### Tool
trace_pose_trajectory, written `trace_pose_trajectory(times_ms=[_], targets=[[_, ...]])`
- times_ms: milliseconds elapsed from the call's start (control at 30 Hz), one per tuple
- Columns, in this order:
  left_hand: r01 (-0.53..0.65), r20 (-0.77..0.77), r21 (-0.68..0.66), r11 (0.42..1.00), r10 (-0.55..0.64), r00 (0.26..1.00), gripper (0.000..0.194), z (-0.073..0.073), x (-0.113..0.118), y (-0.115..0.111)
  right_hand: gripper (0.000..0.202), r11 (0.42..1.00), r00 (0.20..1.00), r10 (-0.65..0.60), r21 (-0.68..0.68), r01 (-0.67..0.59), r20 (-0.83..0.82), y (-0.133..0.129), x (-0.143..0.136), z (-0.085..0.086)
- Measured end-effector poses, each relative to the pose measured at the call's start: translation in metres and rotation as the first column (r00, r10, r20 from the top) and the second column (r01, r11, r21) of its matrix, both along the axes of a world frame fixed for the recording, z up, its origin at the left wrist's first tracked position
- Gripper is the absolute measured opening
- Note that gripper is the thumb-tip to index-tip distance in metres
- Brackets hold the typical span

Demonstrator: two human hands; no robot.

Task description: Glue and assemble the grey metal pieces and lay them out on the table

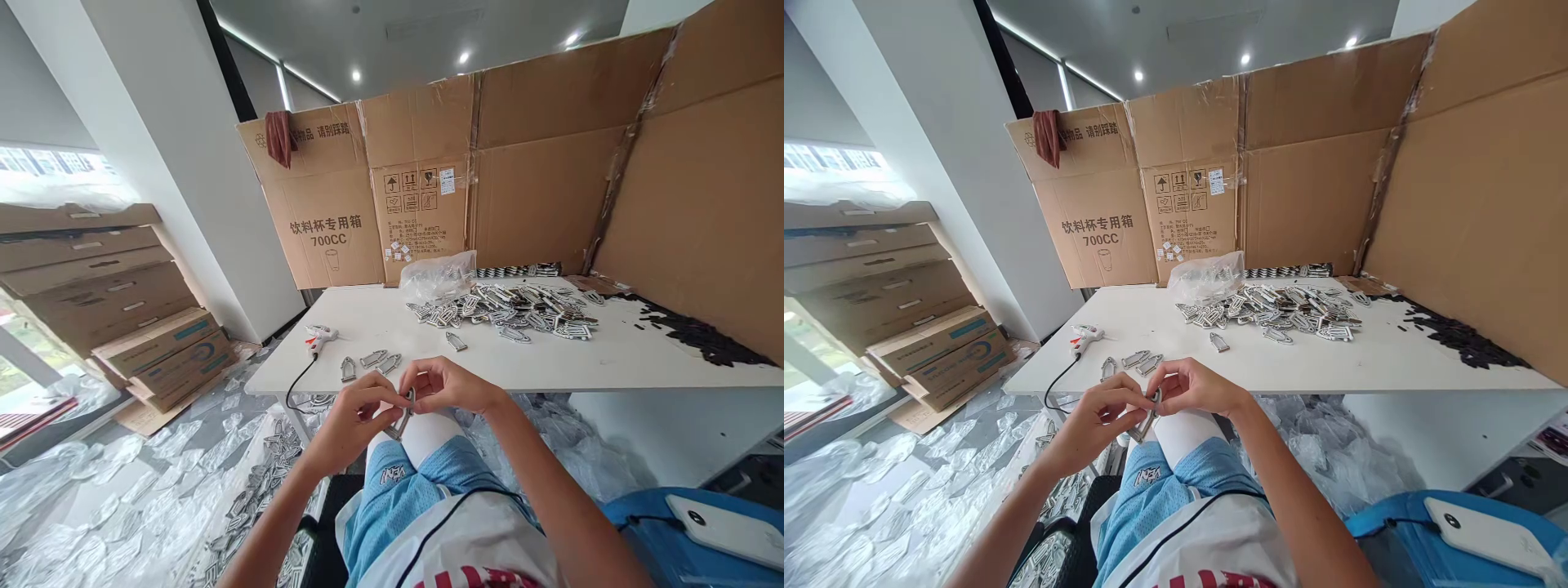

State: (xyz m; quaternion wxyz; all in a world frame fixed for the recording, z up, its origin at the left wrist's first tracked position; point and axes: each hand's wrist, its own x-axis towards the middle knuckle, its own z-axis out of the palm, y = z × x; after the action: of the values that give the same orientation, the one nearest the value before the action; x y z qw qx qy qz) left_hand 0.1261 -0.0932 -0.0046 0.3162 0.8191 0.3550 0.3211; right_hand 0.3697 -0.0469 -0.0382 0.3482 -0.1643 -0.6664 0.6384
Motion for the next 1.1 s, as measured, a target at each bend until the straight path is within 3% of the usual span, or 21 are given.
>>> trace_pose_trajectory(times_ms=[100, 300, 467, 600, 733, 833, 933, 1000, 1100], targets=[[-0.027, 0.016, 0.004, 1.000, 0.027, 0.999, 0.017, -0.002, 0.000, 0.000, 0.029, 1.000, 1.000, -0.004, 0.000, 0.004, -0.025, -0.001, 0.000, 0.000], [-0.164, 0.024, -0.137, 0.977, 0.169, 0.985, 0.037, -0.007, -0.001, 0.002, 0.031, 0.995, 0.994, -0.083, 0.042, 0.086, -0.065, -0.003, 0.003, 0.003], [-0.089, -0.007, -0.313, 0.946, 0.092, 0.996, 0.048, -0.004, -0.003, 0.007, 0.027, 0.982, 0.990, -0.140, 0.123, 0.142, -0.018, -0.010, -0.002, 0.011], [-0.133, -0.026, -0.432, 0.892, 0.136, 0.990, 0.053, 0.000, -0.006, 0.010, 0.017, 0.936, 0.967, -0.236, 0.290, 0.200, 0.093, -0.013, -0.008, 0.013], [-0.083, -0.039, -0.438, 0.895, 0.073, 0.997, 0.054, 0.001, -0.012, 0.015, 0.018, 0.896, 0.937, -0.305, 0.384, 0.223, 0.168, -0.005, -0.002, 0.007], [-0.124, 0.012, -0.471, 0.873, 0.147, 0.989, 0.050, -0.002, -0.018, 0.020, 0.018, 0.843, 0.875, -0.452, 0.403, 0.356, 0.172, 0.010, 0.013, -0.004], [-0.146, 0.134, -0.549, 0.823, 0.259, 0.957, 0.044, -0.008, -0.024, 0.025, 0.014, 0.748, 0.746, -0.626, 0.446, 0.492, 0.226, 0.026, 0.028, -0.018], [-0.107, 0.232, -0.591, 0.800, 0.295, 0.927, 0.039, -0.011, -0.025, 0.028, 0.013, 0.696, 0.676, -0.686, 0.512, 0.503, 0.270, 0.034, 0.031, -0.028], [-0.043, 0.330, -0.643, 0.765, 0.327, 0.886, 0.036, -0.015, -0.023, 0.030, 0.010, 0.668, 0.639, -0.704, 0.596, 0.446, 0.311, 0.039, 0.019, -0.041]])
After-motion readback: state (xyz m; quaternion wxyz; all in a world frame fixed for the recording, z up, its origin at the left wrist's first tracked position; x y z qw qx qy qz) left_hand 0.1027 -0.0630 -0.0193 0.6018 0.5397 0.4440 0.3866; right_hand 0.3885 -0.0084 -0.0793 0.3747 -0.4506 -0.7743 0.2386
